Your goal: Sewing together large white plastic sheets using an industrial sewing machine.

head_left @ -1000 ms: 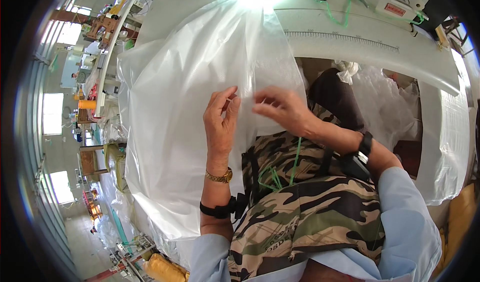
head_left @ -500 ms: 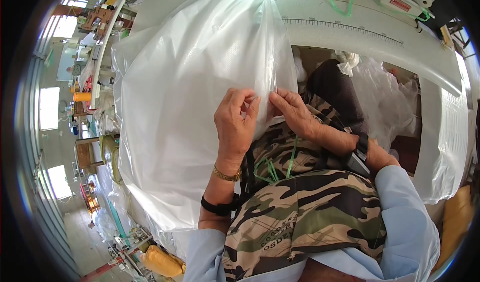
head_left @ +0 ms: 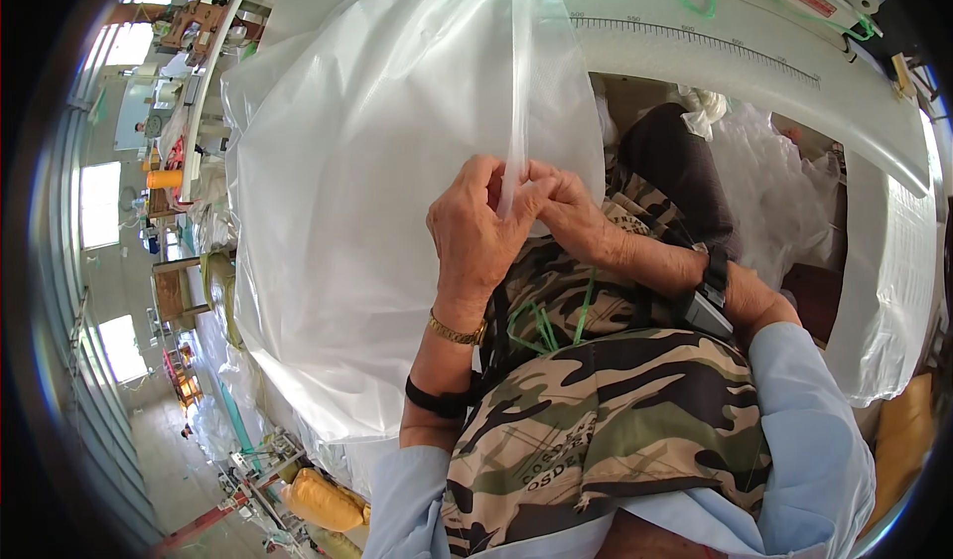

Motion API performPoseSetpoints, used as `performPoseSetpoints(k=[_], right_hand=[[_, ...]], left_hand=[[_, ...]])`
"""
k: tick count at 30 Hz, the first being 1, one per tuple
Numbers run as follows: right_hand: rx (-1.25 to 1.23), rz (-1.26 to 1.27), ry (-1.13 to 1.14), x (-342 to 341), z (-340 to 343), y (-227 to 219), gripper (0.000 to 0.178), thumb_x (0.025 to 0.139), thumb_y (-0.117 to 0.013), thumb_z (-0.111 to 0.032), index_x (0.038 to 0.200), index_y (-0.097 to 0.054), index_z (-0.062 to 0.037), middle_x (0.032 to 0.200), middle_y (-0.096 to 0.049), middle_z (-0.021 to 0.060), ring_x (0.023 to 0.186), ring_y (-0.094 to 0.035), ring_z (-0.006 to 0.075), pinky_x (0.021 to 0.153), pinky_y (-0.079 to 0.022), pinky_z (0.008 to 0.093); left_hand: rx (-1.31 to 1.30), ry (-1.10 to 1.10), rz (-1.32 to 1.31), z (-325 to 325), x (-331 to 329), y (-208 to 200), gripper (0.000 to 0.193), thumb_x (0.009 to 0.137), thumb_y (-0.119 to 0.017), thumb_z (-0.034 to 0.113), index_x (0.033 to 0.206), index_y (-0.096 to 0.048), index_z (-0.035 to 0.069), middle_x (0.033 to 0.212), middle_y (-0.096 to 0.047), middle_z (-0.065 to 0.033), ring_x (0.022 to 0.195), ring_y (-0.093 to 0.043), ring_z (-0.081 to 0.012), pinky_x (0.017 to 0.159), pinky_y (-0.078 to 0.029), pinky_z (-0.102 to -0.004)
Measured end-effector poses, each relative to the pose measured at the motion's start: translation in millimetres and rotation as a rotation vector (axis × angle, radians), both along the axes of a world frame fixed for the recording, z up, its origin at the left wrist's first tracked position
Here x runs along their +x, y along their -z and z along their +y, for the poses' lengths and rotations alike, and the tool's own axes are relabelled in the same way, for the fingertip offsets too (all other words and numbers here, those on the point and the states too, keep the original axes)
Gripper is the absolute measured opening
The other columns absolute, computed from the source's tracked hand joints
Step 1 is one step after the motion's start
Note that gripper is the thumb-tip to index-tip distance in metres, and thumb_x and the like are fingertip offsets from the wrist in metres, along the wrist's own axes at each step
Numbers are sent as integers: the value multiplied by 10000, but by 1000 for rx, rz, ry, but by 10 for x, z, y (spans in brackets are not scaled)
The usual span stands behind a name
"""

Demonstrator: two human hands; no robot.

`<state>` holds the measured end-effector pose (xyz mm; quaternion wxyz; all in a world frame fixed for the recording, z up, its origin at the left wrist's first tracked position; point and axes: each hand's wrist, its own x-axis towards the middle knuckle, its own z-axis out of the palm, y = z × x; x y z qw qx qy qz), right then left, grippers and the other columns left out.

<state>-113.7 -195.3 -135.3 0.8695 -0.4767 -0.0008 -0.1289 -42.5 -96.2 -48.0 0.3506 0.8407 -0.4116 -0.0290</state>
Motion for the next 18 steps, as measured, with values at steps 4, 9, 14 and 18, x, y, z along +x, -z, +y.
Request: performPoseSetpoints(k=[4, 9, 14, 18], right_hand=[[57, -16, 9, 80, 76, -61, 235, 1002, -542, -193, 1103, -554, 19, 942, -624, 46, 825, -618, 115, 734, -542, 275], [-81, 86, -65, 70, 41, -108, 178, 977, -543, -136, 976, -583, 37, 757, -643, 62, 704, -634, 120, 663, -539, 268], [-146, 189, -128, 76, -7, -194, 186, 943, -548, -134, 908, -587, 44, 732, -655, 81, 689, -643, 122, 657, -536, 262], [-260, 169, -234, 66, -41, -261, 192, 936, -555, -142, 890, -587, 42, 718, -657, 79, 681, -640, 117, 645, -529, 269]], left_hand=[[60, -115, -62, -7, 65, 44, 270, 914, -652, 271, 817, -599, 25, 695, -598, -69, 561, -576, -233, 539, -441, -340], [-191, -114, -93, 22, 115, 81, 163, 932, -619, 133, 836, -626, 2, 673, -574, -77, 541, -510, -188, 524, -402, -309], [-249, -167, 161, 108, 152, 27, 149, 938, -631, 116, 868, -643, -16, 669, -524, 12, 597, -421, -70, 526, -351, -237], [-391, -100, 405, 77, 187, -16, 167, 953, -622, 128, 880, -649, -20, 691, -489, 62, 629, -384, -25, 534, -327, -205]])
